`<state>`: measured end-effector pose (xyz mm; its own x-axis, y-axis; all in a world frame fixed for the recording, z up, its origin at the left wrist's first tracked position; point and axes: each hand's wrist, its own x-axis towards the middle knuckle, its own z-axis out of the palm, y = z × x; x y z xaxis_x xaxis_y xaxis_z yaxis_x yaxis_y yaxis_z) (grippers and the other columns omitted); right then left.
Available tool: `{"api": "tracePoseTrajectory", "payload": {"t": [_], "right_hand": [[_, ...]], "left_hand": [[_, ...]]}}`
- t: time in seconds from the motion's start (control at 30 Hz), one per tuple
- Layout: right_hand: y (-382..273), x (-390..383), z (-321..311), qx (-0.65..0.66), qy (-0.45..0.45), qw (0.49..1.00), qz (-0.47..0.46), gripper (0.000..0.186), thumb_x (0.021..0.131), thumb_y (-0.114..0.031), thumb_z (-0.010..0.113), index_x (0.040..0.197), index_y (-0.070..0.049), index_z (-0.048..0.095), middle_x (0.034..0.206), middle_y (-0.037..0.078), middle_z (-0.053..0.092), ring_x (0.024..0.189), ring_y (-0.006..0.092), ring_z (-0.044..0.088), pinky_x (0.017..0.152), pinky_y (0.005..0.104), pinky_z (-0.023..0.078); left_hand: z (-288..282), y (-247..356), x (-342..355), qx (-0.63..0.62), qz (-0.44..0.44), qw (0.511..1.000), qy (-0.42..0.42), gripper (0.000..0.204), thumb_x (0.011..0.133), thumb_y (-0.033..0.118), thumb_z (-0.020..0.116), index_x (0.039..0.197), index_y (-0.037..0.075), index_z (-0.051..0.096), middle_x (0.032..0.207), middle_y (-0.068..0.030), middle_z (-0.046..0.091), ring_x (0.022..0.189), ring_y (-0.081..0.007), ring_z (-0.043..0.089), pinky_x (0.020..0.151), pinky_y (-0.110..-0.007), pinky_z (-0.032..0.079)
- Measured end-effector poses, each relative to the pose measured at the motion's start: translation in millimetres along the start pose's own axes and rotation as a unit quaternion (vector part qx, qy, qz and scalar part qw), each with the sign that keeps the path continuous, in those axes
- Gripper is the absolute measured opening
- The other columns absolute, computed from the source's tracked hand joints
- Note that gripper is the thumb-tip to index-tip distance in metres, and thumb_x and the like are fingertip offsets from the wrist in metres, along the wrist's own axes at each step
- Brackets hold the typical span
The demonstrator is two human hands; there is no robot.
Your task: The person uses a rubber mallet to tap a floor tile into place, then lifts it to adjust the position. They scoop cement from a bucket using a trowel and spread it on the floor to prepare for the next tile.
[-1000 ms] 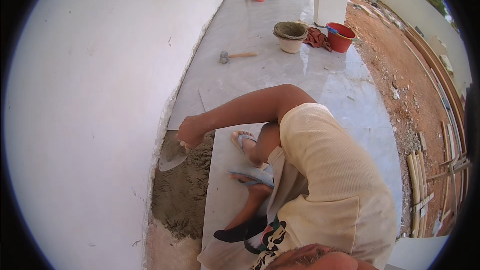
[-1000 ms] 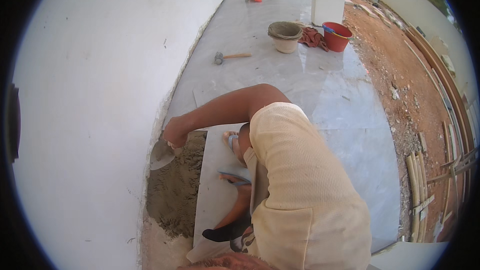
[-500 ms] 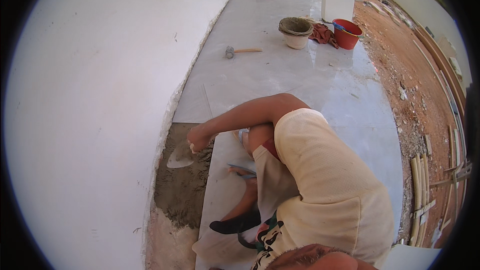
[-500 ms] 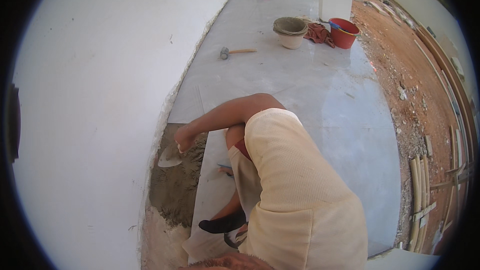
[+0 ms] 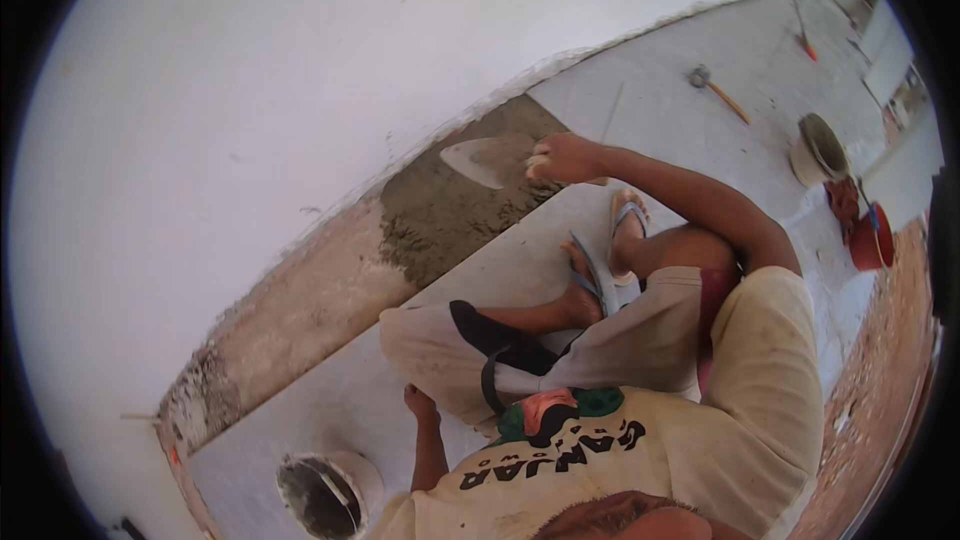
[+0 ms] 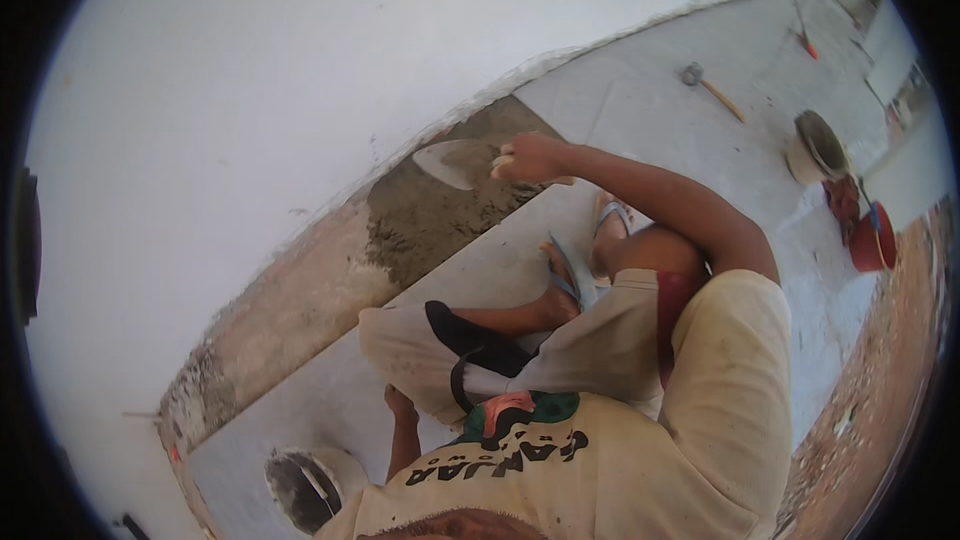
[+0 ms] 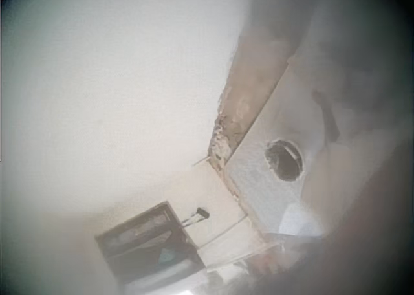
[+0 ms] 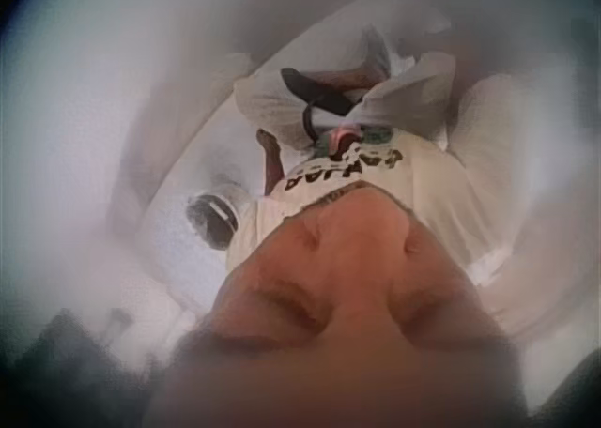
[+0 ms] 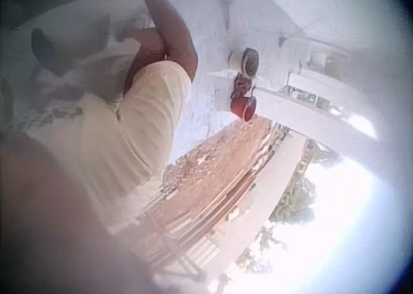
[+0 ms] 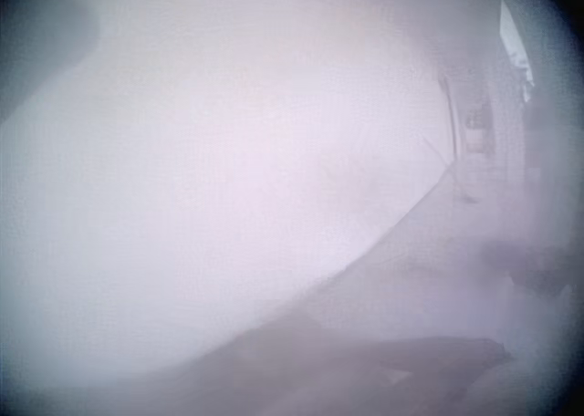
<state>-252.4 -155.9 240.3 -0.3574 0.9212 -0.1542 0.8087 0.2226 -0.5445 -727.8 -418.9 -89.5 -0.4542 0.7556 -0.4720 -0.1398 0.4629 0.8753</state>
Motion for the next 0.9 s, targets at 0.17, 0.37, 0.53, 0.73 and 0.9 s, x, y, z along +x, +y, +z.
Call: {"api": "tracePoseTrajectory", "payload": {"t": [0.17, 0.37, 0.53, 0.73, 0.9], "right_hand": [[-24.8, -3.4, 33.6, 0.175, -0.038, 0.982, 0.065, 0.03, 0.092, -0.03, 0.063, 0.098, 0.0, 0.061, 0.064, 0.001, 0.053, 0.051, 0.0105, 0.052, 0.047, 0.0281, 0.042], [-21.4, -16.8, 36.6, 0.143, -0.06, 0.985, 0.075, 0.029, 0.094, -0.03, 0.06, 0.1, -0.001, 0.058, 0.066, 0.001, 0.052, 0.051, 0.0099, 0.049, 0.047, 0.0269, 0.041], [-22.2, -7.5, 35.0, 0.113, -0.092, 0.986, 0.078, 0.03, 0.096, -0.033, 0.058, 0.101, -0.003, 0.059, 0.066, 0.001, 0.051, 0.052, 0.0098, 0.05, 0.048, 0.0266, 0.042], [-33.0, 1.7, 30.2, 0.097, -0.074, 0.99, 0.068, 0.028, 0.098, -0.036, 0.055, 0.094, -0.008, 0.057, 0.064, 0.0, 0.049, 0.052, 0.0098, 0.05, 0.048, 0.0263, 0.042], [-55.0, 4.5, 34.3, 0.097, -0.075, 0.991, 0.047, 0.03, 0.098, -0.038, 0.055, 0.09, -0.009, 0.056, 0.064, 0.0, 0.049, 0.052, 0.0099, 0.05, 0.049, 0.0266, 0.042]], "left_hand": [[-14.8, -3.8, -31.5, -0.165, -0.097, 0.978, -0.083, 0.044, 0.096, 0.031, 0.052, 0.121, -0.004, 0.062, 0.109, -0.0108, 0.07, 0.097, -0.0183, 0.064, 0.086, -0.034, 0.049], [6.7, 12.1, -78.1, -0.24, -0.17, 0.949, -0.116, 0.053, 0.104, 0.037, 0.041, 0.142, 0.002, 0.047, 0.139, -0.0116, 0.055, 0.126, -0.0211, 0.053, 0.107, -0.037, 0.041], [-0.1, 1.9, -96.6, -0.263, -0.154, 0.939, -0.162, 0.058, 0.105, 0.042, 0.031, 0.148, 0.004, 0.038, 0.149, -0.0111, 0.045, 0.134, -0.0233, 0.044, 0.113, -0.041, 0.034], [-21.5, 20.9, -116.0, -0.163, -0.127, 0.949, -0.236, 0.071, 0.102, 0.055, 0.036, 0.15, 0.003, 0.036, 0.15, -0.0115, 0.042, 0.138, -0.0245, 0.038, 0.115, -0.042, 0.027], [-33.4, 12.7, -122.6, -0.119, -0.074, 0.955, -0.263, 0.078, 0.093, 0.061, 0.053, 0.147, 0.006, 0.041, 0.144, -0.01, 0.049, 0.13, -0.0229, 0.046, 0.108, -0.04, 0.035]]}}
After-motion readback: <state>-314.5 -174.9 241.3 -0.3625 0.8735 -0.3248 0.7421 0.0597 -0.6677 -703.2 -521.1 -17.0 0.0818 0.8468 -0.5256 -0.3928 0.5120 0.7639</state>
